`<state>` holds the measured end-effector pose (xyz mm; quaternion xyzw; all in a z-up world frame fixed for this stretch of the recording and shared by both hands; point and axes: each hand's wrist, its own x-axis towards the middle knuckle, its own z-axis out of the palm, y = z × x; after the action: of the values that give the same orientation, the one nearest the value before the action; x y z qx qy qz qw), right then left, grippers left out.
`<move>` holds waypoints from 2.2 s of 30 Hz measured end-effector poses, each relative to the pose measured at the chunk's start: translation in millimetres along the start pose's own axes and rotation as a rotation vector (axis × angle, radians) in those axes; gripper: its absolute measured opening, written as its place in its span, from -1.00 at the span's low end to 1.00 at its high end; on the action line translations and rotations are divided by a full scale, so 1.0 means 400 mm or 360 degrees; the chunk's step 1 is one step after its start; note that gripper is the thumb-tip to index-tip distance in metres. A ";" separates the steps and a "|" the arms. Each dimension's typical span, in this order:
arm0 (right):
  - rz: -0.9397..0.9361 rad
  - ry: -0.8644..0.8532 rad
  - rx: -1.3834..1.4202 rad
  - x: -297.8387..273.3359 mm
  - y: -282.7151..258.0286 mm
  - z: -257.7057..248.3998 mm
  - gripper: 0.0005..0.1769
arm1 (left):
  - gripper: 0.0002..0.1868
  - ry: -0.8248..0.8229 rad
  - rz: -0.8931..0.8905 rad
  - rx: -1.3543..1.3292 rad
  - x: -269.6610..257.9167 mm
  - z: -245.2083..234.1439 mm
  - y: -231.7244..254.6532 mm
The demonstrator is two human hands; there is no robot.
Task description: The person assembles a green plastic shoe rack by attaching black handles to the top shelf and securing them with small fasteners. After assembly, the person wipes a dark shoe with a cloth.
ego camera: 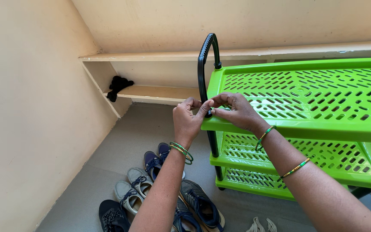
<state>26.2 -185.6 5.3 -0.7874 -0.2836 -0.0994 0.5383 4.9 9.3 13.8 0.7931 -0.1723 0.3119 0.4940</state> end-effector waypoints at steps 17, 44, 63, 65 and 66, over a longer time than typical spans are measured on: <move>0.0125 0.0021 -0.0075 0.003 -0.016 0.009 -0.56 | -0.45 -0.0563 -0.0371 0.1135 0.459 0.140 0.150; -0.0356 -0.0039 -0.0705 0.020 0.002 0.029 -0.54 | -0.63 -0.0617 -0.0127 0.1460 0.515 0.144 0.067; -0.0179 0.0028 -0.0758 0.009 -0.024 0.040 -0.53 | -0.62 -0.0624 -0.0303 0.1327 0.513 0.178 0.084; -0.0190 0.0009 -0.0758 0.008 -0.016 0.036 -0.52 | -0.62 -0.0621 -0.0294 0.1326 0.507 0.182 0.079; -0.0165 0.0007 -0.0754 0.009 -0.015 0.036 -0.52 | -0.62 -0.0609 -0.0291 0.1318 0.506 0.183 0.078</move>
<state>23.7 -170.0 5.7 -0.8758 -0.2912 -0.1923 0.3333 161.5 -63.0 146.2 0.9788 -0.0506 0.1575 0.1206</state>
